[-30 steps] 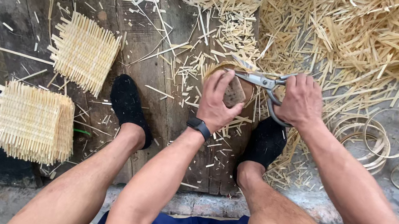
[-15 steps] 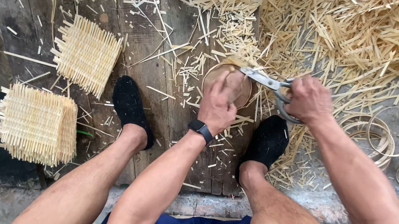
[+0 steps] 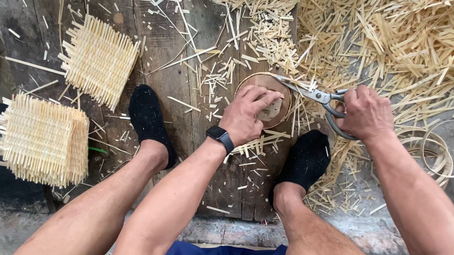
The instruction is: The person sits on the floor and repeatedly assembles small round bamboo baskets by placing a woven bamboo mat over a circular mold, wrapping a bamboo ring around the edge, and trimming excess material with shears. Finished baskets are stacked nearby.
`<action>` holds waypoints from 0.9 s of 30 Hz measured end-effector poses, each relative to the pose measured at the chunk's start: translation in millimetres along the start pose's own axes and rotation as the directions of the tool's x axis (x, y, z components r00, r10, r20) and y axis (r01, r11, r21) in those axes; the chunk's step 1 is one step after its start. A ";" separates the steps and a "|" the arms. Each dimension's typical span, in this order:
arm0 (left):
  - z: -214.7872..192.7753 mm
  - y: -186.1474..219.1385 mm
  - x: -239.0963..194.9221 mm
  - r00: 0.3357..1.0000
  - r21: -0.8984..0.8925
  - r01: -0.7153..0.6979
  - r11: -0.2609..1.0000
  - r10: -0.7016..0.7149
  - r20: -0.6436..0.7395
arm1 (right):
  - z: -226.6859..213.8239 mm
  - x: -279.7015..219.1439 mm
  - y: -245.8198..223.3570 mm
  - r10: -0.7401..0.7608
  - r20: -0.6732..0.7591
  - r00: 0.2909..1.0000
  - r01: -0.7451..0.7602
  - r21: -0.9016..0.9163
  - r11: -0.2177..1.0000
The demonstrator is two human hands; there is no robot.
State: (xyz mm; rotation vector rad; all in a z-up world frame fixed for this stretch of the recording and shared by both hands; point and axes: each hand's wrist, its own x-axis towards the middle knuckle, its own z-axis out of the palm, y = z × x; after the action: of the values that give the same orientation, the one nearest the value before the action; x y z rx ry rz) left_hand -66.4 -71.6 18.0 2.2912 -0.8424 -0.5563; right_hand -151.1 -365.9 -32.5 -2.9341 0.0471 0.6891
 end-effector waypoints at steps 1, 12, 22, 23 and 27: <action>-0.2 0.0 2.3 1.000 0.010 0.010 1.000 -0.010 0.021 | -0.3 1.0 1.2 -0.049 -0.080 0.996 0.045 -0.052 0.998; -13.9 -14.2 19.2 0.973 -0.073 -0.096 0.993 0.109 0.205 | 1.1 -0.4 5.8 -0.025 -0.045 0.999 0.024 -0.033 0.999; -19.7 -19.3 36.2 0.866 0.063 -0.309 0.949 0.253 0.431 | -5.4 14.1 -4.4 -0.039 0.041 0.998 0.040 -0.012 0.999; -21.9 -18.9 36.3 0.868 0.077 -0.316 0.945 0.256 0.425 | -5.6 12.6 -1.4 -0.020 0.086 0.996 0.020 0.006 1.000; -27.4 -19.7 29.3 0.919 0.041 -0.175 0.984 0.148 0.366 | -3.3 4.1 15.0 0.101 0.219 0.971 -0.121 0.081 0.989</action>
State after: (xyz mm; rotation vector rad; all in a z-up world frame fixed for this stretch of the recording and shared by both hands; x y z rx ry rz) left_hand -21.9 -68.8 19.3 2.1875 -1.2348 -0.9028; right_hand -146.8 -381.2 -33.2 -2.7670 0.2187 0.9876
